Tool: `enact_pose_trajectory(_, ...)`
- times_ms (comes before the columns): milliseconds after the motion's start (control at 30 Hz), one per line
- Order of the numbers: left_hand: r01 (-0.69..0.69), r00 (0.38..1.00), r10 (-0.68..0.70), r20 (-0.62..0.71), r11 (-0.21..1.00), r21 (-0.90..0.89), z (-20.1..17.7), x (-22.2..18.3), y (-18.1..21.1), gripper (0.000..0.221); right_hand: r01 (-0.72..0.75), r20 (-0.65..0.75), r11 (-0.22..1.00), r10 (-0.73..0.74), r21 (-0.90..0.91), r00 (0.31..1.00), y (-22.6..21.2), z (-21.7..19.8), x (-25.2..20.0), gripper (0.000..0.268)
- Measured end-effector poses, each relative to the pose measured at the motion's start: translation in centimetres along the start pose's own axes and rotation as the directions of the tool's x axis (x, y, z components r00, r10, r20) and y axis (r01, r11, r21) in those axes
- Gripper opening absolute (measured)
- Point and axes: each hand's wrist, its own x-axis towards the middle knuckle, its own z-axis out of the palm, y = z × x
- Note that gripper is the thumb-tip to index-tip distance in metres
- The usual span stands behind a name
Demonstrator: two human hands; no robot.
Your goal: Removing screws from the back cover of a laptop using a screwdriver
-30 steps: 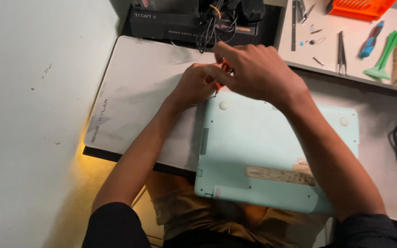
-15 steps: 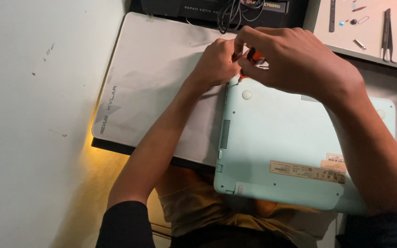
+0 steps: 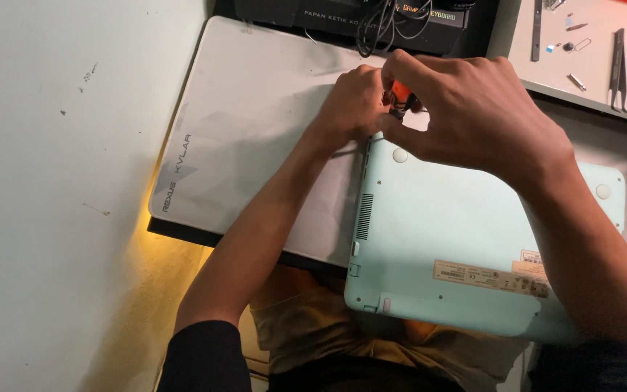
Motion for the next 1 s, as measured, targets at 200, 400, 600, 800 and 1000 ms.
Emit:
enact_pose_trajectory(200,-0.043,0.998,0.045,-0.031,0.997,0.057,0.8,0.0,-0.5,0.018,0.049,0.004,0.999,-0.049,0.016,0.999,0.3,-0.8,-0.2,0.029)
enact_pose_trajectory(400,-0.067,0.997,0.07,-0.031,0.995,0.078,0.7,-0.1,-0.8,0.017,-0.016,-0.013,0.992,0.015,-0.125,1.0,0.3,0.0,-0.4,0.019)
enact_pose_trajectory(600,-0.075,0.997,0.076,-0.01,0.994,0.083,0.4,-0.3,-0.6,0.016,-0.008,0.003,0.996,0.008,-0.085,1.0,0.9,0.4,0.0,0.059)
enact_pose_trajectory(800,-0.089,0.993,0.091,-0.072,0.995,0.036,0.8,-0.4,-1.1,0.026,0.004,0.033,0.996,-0.007,0.09,0.999,0.8,-1.3,-0.4,0.043)
enact_pose_trajectory(1000,-0.114,0.99,0.119,-0.079,0.992,0.059,0.4,-0.6,-0.4,0.012,-0.007,0.035,0.998,0.009,-0.061,0.999,1.6,0.3,-0.3,0.025)
